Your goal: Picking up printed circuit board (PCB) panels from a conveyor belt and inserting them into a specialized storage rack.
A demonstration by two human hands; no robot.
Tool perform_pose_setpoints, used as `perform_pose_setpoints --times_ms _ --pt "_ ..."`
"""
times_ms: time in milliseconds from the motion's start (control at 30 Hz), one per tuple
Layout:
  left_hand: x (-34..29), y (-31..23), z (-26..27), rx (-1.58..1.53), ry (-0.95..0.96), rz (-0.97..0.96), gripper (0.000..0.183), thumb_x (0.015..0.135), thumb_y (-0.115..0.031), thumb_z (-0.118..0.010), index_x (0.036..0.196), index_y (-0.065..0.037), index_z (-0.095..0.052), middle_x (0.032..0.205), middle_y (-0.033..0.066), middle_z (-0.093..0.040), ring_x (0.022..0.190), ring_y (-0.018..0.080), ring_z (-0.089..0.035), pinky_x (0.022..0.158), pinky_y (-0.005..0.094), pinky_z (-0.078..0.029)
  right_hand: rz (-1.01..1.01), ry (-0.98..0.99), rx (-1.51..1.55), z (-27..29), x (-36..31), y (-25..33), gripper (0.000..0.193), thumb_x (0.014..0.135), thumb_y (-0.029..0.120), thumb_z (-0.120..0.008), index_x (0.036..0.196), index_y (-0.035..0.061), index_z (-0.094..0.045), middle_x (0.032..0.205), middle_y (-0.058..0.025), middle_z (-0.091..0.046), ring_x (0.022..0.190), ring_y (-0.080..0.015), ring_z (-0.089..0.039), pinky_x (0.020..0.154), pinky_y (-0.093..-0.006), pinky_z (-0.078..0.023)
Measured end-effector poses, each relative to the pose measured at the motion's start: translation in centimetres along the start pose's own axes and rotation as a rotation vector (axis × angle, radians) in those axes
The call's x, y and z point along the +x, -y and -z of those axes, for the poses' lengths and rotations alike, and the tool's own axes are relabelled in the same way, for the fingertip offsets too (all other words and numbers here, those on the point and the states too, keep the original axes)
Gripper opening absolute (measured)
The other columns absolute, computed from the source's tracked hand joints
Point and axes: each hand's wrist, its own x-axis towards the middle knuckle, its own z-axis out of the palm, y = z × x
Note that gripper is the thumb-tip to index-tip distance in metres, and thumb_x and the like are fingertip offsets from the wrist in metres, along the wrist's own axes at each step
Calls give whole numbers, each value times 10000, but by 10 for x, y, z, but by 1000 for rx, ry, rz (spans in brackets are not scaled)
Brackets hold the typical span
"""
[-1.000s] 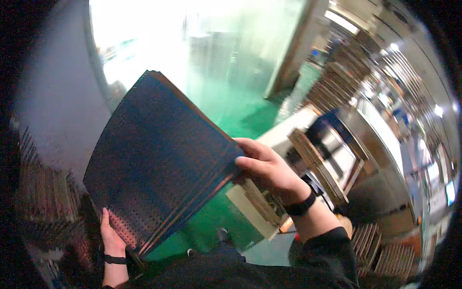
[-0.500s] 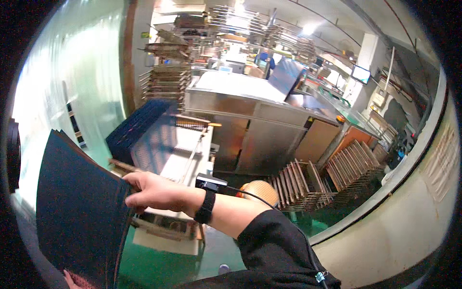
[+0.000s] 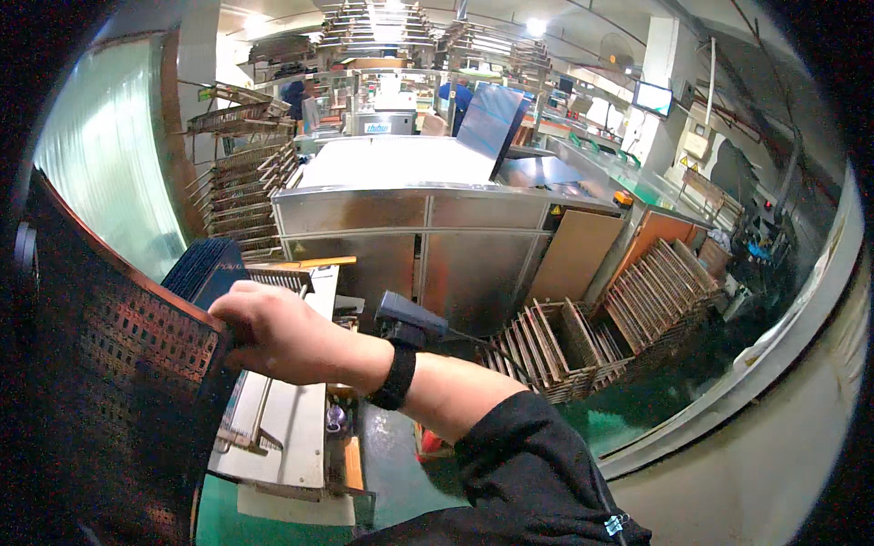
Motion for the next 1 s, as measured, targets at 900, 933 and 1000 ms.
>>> perform_pose_setpoints --times_ms 900,933,1000 --pt "23 33 -280 -218 -139 -132 350 1037 -194 -558 1361 -74 -499 1410 59 -532 1327 218 -467 1175 422 -300 -76 146 476 67 168 -410 379 893 -91 -658 1261 -20 -600 1167 -76 -683 1083 -151 -641 971 -310 -510" --pt "21 44 -279 -224 -149 -143 360 1036 -177 -557 1372 -73 -479 1417 58 -520 1342 214 -455 1184 424 -292 -86 155 483 57 169 -421 372 891 -91 -663 1251 -19 -603 1156 -70 -682 1077 -144 -638 970 -306 -507" --pt "23 60 -279 -188 -180 -167 372 1036 -156 -550 1386 -71 -457 1429 59 -506 1355 209 -442 1194 427 -280 -87 191 493 38 172 -438 353 890 -102 -663 1228 -19 -607 1149 -67 -681 1066 -143 -639 965 -298 -504"
